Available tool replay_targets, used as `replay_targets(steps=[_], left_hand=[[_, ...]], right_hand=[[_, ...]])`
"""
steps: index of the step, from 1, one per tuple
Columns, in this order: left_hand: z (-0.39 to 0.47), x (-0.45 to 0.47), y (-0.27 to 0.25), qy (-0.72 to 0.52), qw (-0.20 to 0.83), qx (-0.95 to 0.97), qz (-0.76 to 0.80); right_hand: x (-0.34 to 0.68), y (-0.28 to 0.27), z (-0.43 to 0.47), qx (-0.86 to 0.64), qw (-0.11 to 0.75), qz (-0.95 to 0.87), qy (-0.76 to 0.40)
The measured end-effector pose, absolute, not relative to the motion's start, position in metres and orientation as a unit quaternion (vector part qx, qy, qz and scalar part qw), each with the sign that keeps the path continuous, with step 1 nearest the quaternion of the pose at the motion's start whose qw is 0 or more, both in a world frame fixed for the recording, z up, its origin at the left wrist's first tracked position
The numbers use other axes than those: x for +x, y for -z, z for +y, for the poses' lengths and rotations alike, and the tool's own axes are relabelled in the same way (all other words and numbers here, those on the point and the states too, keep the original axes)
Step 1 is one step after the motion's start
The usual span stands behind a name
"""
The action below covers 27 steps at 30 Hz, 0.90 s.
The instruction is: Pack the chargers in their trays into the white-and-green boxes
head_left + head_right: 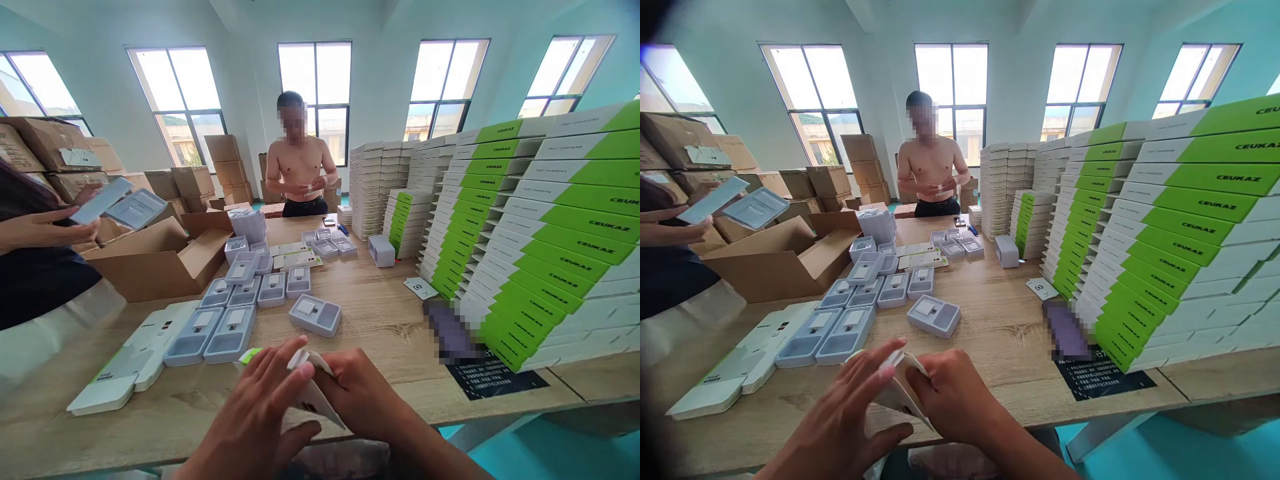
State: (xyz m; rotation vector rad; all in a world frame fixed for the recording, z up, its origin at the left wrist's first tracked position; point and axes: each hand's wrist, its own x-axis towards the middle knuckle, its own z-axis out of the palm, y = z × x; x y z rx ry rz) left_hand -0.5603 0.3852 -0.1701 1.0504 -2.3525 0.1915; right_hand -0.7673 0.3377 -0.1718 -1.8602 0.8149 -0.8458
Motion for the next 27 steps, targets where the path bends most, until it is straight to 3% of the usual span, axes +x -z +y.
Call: replay_targets(steps=[6, 12, 16, 21, 23, 27], left_hand=[[0.391, -0.539, 0.150, 0.076, 0.299, 0.379, -0.873], [0.388, -0.537, 0.116, 0.169, 0.178, 0.356, -0.902], [0.393, -0.540, 0.099, 0.073, 0.186, 0.320, -0.926], [0.395, -0.550, 0.097, -0.006, 0.170, 0.303, -0.938], [0.393, -0.551, 0.101, -0.012, 0.162, 0.307, -0.938], [0.391, -0.541, 0.120, -0.002, 0.200, 0.344, -0.918]], right_hand=[[-0.773, 0.155, 0.348, -0.773, 0.463, 0.316, 0.298], [-0.775, 0.148, 0.347, -0.824, 0.389, 0.313, 0.267], [-0.787, 0.129, 0.341, -0.882, 0.320, 0.270, 0.216], [-0.792, 0.122, 0.339, -0.925, 0.172, 0.276, 0.195], [-0.793, 0.132, 0.341, -0.895, 0.205, 0.301, 0.258], [-0.802, 0.169, 0.347, -0.779, 0.364, 0.275, 0.429]])
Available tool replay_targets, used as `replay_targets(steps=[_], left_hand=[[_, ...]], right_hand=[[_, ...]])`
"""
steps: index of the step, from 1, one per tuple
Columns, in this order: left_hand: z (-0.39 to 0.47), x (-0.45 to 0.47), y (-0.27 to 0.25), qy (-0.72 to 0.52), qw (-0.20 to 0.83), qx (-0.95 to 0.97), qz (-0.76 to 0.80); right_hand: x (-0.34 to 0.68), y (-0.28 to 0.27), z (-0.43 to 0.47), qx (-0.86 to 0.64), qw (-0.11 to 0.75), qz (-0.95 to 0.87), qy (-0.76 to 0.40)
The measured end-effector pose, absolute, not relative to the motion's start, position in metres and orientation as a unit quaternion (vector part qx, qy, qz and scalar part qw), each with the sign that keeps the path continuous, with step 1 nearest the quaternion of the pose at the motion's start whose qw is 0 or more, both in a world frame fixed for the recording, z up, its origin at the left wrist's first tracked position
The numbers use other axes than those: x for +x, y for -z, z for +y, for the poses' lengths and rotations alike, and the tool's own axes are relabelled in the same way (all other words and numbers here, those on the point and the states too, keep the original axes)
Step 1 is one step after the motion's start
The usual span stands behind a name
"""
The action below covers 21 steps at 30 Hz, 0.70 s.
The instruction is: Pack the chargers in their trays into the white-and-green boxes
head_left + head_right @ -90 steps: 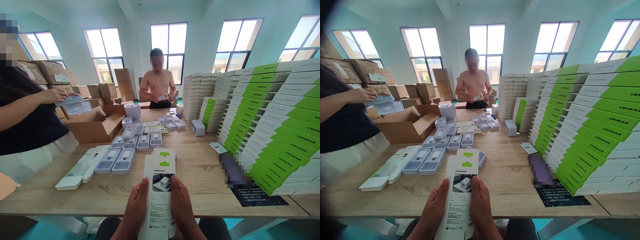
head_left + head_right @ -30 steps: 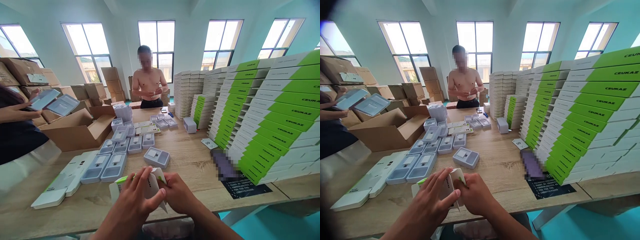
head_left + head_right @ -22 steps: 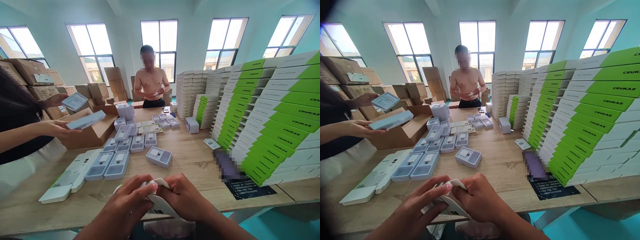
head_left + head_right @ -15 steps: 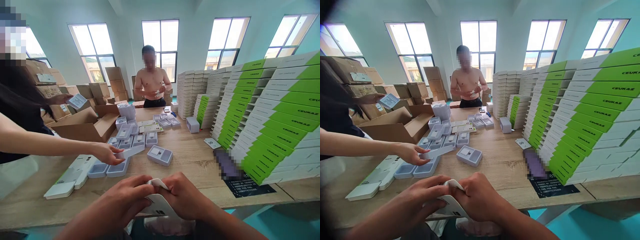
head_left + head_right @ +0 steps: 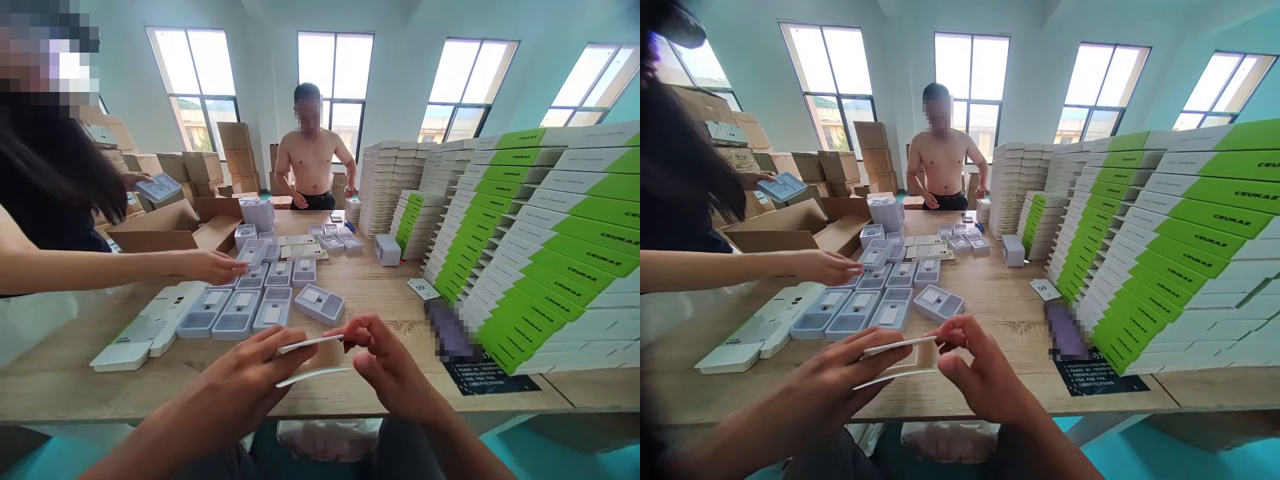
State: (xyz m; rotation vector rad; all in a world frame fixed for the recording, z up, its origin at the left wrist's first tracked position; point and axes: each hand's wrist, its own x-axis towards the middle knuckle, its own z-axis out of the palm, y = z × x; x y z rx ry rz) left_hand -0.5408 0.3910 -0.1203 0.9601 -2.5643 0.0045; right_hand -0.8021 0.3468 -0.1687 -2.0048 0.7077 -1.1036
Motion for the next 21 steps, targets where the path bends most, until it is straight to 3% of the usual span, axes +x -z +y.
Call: replay_targets(steps=[2, 6, 8, 10, 12, 15, 17, 21], left_hand=[[0.390, -0.536, 0.133, 0.017, 0.213, 0.354, -0.911], [0.387, -0.535, 0.151, 0.055, 0.216, 0.362, -0.905], [0.386, -0.537, 0.157, 0.065, 0.221, 0.362, -0.903], [0.386, -0.540, 0.163, 0.061, 0.234, 0.362, -0.900], [0.385, -0.543, 0.171, 0.052, 0.271, 0.368, -0.888], [0.384, -0.546, 0.183, 0.037, 0.380, 0.346, -0.857], [0.384, -0.548, 0.188, -0.010, 0.425, 0.325, -0.845], [0.387, -0.551, 0.193, -0.136, 0.396, 0.328, -0.847]], right_hand=[[-0.804, 0.187, 0.348, -0.784, 0.330, 0.229, 0.473], [-0.798, 0.201, 0.346, -0.847, 0.152, 0.181, 0.476], [-0.794, 0.198, 0.347, -0.851, 0.151, 0.182, 0.469], [-0.789, 0.193, 0.351, -0.815, 0.233, 0.214, 0.485], [-0.782, 0.190, 0.357, -0.734, 0.372, 0.267, 0.502], [-0.769, 0.190, 0.367, -0.564, 0.555, 0.330, 0.514], [-0.759, 0.189, 0.373, -0.465, 0.611, 0.352, 0.535], [-0.741, 0.186, 0.381, -0.354, 0.644, 0.375, 0.565]])
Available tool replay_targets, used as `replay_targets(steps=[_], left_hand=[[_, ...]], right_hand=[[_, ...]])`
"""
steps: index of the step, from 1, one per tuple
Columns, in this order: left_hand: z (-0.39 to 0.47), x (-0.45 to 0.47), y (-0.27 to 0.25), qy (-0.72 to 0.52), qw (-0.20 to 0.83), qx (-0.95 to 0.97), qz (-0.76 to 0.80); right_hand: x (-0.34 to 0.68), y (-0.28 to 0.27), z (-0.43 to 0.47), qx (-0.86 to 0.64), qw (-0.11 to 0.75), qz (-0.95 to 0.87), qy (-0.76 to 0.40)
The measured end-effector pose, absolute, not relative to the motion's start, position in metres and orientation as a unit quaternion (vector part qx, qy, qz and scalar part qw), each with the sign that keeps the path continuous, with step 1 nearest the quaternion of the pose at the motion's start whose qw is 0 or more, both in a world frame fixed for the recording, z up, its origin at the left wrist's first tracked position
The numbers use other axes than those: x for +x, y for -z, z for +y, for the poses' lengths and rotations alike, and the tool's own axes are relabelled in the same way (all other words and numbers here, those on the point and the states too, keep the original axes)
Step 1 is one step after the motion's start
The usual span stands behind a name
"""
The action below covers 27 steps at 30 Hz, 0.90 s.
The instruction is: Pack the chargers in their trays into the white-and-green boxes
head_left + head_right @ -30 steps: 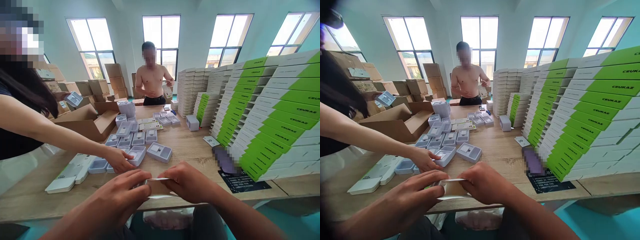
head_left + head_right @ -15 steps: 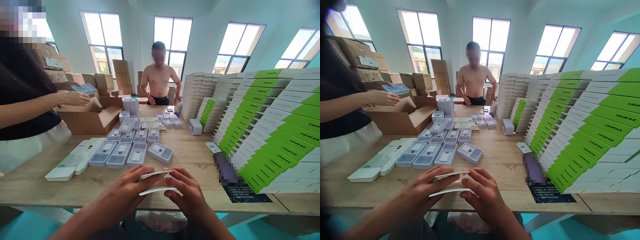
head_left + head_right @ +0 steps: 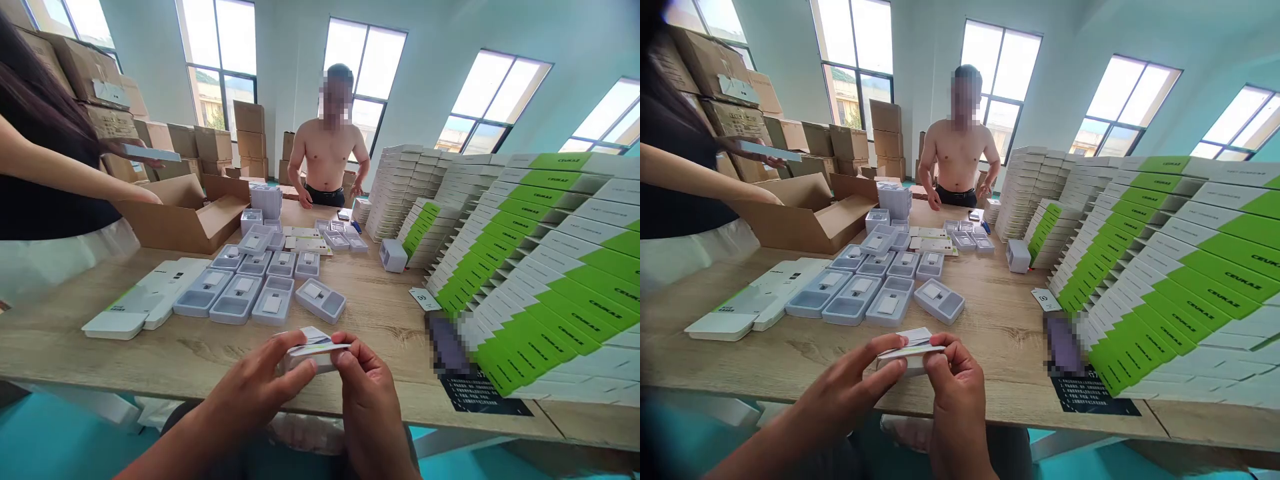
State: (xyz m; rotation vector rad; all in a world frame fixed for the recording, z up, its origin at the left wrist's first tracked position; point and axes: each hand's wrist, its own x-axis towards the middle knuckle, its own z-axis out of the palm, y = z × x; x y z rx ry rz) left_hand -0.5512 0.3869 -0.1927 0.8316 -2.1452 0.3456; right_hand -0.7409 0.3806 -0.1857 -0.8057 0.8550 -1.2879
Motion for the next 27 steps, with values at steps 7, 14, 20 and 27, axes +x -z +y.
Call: replay_targets(steps=[7, 14, 20, 27], left_hand=[[0.394, -0.550, 0.203, -0.137, 0.416, 0.356, -0.826], [0.395, -0.554, 0.203, -0.158, 0.414, 0.346, -0.827], [0.396, -0.550, 0.210, -0.115, 0.434, 0.337, -0.828], [0.394, -0.537, 0.215, -0.068, 0.475, 0.345, -0.807]], right_hand=[[-0.748, 0.208, 0.377, -0.556, 0.389, 0.365, 0.638], [-0.760, 0.195, 0.368, -0.736, 0.145, 0.335, 0.570], [-0.750, 0.190, 0.375, -0.694, 0.135, 0.369, 0.603], [-0.763, 0.197, 0.364, -0.770, 0.130, 0.321, 0.537]])
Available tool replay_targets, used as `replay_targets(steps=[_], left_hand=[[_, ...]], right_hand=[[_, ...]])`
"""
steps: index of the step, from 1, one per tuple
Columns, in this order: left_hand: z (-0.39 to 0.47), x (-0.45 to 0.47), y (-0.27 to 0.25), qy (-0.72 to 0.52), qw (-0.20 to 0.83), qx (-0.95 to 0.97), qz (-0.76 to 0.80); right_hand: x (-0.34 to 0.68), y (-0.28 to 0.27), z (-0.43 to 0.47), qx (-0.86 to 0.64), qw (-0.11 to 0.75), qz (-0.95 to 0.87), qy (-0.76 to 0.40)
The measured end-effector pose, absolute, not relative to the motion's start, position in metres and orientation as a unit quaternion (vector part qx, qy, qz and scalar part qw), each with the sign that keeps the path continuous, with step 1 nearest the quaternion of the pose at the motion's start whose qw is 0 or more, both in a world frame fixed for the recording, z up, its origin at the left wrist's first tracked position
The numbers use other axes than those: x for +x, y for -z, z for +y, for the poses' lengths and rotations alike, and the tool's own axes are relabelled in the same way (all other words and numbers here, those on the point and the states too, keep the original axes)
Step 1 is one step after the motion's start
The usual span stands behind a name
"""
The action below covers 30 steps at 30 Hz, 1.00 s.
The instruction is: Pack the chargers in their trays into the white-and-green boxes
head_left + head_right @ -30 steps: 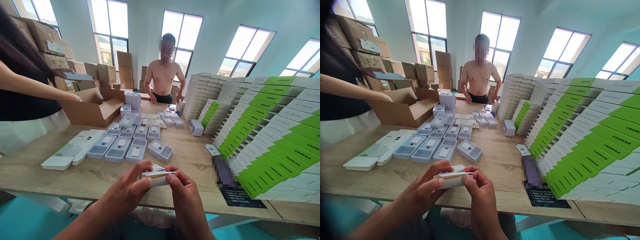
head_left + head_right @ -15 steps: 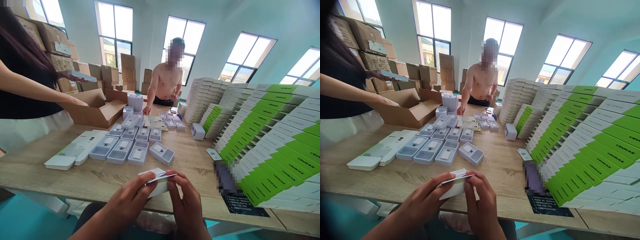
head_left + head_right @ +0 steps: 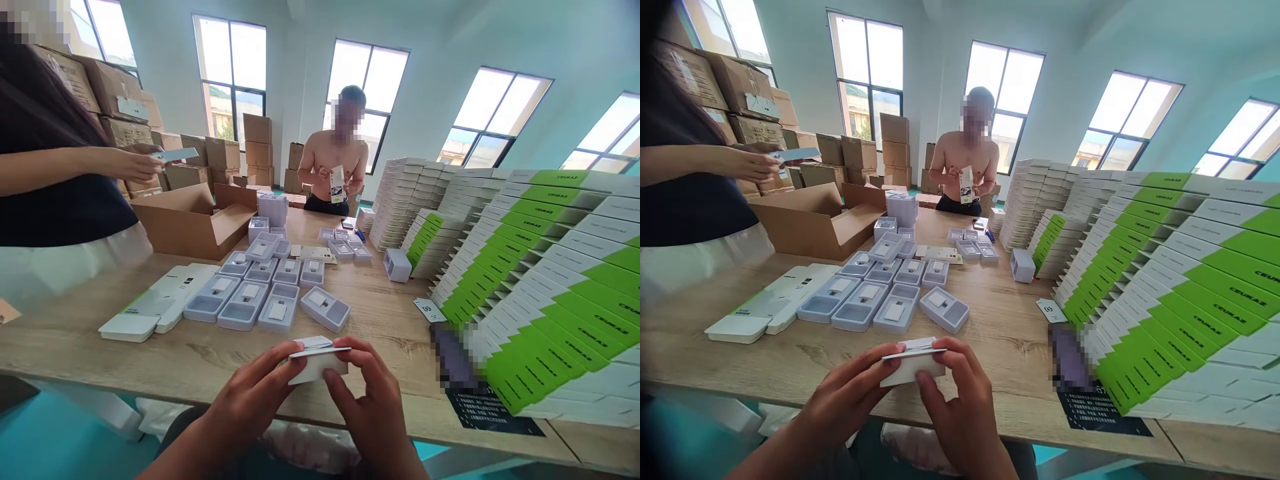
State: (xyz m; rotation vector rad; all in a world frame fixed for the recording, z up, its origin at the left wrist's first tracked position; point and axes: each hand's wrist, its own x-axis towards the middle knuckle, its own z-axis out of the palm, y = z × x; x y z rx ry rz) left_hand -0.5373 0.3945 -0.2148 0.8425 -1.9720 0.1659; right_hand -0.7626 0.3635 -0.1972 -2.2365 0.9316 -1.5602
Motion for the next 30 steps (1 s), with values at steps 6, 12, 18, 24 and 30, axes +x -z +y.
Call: replay_targets(steps=[6, 12, 18, 24, 30], left_hand=[[0.386, -0.539, 0.207, -0.053, 0.487, 0.355, -0.796], [0.382, -0.541, 0.191, -0.025, 0.500, 0.351, -0.792], [0.382, -0.542, 0.196, -0.042, 0.537, 0.397, -0.743], [0.385, -0.546, 0.189, -0.013, 0.536, 0.398, -0.745], [0.390, -0.549, 0.194, 0.101, 0.570, 0.411, -0.704]], right_hand=[[-0.775, 0.198, 0.349, -0.832, 0.090, 0.287, 0.465], [-0.780, 0.196, 0.348, -0.818, 0.094, 0.282, 0.492], [-0.783, 0.193, 0.351, -0.793, 0.095, 0.293, 0.526], [-0.783, 0.193, 0.356, -0.793, 0.075, 0.277, 0.538], [-0.787, 0.193, 0.357, -0.789, 0.077, 0.303, 0.529]])
